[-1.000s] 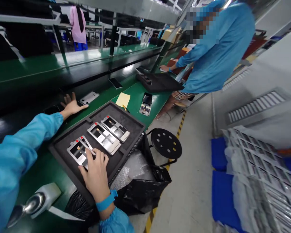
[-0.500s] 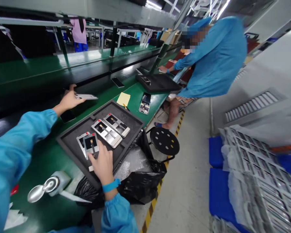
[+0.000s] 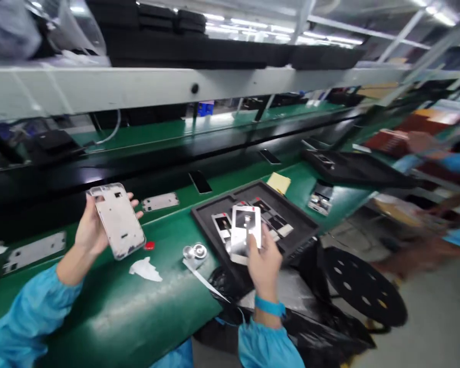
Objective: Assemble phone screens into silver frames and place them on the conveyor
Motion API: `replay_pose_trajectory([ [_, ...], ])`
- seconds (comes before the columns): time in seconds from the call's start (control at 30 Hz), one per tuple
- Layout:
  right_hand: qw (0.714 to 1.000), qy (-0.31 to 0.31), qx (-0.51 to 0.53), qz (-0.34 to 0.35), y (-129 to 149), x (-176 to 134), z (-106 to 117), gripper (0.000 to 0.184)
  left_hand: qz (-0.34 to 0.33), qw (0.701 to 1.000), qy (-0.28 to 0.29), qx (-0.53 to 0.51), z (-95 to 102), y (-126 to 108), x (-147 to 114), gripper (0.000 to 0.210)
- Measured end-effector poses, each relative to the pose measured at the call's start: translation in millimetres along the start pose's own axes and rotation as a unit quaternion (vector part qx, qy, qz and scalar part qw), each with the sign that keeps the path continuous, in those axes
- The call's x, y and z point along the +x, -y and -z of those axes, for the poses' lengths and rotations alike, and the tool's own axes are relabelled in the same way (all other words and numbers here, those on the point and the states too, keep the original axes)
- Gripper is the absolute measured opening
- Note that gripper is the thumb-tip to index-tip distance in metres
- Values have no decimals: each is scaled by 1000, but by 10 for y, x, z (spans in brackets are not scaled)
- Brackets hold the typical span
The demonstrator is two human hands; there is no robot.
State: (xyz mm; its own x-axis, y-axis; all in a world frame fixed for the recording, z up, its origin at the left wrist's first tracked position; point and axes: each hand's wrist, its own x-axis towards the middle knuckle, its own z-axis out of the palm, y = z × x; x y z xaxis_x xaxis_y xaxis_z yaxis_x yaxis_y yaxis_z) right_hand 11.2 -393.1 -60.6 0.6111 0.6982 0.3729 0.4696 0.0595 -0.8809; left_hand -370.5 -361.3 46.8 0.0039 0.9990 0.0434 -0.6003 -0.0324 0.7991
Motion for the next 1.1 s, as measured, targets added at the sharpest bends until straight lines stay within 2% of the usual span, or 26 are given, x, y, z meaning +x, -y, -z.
replay_pose_trajectory([
  [0.07, 997, -22, 58, 40, 480, -275, 15, 77, 87, 994, 2, -71, 59, -99, -323, 69],
  [0.1, 995, -10, 83, 62, 733, -459, -13, 72, 115, 989, 19, -94, 85, -150, -453, 71],
  [0.17, 991, 10, 100, 87, 1196, -877, -158, 67, 155, 977, 83, -123, 140, -245, -657, 75],
  [0.23, 988, 45, 110, 98, 1534, -1285, -402, 64, 184, 960, 160, -140, 206, -313, -802, 80],
  [0.33, 974, 124, 170, 82, 1782, -1736, -803, 61, 230, 927, 252, -157, 319, -349, -936, 87],
  [0.43, 944, 206, 253, 42, 1877, -1952, -1026, 61, 245, 915, 281, -156, 408, -345, -998, 86],
  [0.53, 923, 245, 293, 49, 1995, -1987, -1010, 60, 211, 935, 264, -106, 442, -363, -1036, 91],
  [0.63, 922, 246, 283, 94, 2167, -1926, -884, 63, 168, 948, 267, -37, 443, -401, -1077, 103],
  [0.73, 922, 246, 275, 119, 2327, -1870, -783, 67, 105, 950, 293, 30, 438, -412, -1127, 100],
  [0.87, 926, 185, 305, 125, 2459, -1871, -733, 61, 26, 937, 332, 103, 416, -384, -1181, 94],
  [1.0, 937, 132, 310, 92, 2502, -1874, -706, 53, -46, 943, 288, 158, 370, -352, -1206, 80],
  [1.1, 936, 115, 320, 93, 2500, -1823, -699, 40, -87, 932, 290, 202, 360, -321, -1204, 71],
])
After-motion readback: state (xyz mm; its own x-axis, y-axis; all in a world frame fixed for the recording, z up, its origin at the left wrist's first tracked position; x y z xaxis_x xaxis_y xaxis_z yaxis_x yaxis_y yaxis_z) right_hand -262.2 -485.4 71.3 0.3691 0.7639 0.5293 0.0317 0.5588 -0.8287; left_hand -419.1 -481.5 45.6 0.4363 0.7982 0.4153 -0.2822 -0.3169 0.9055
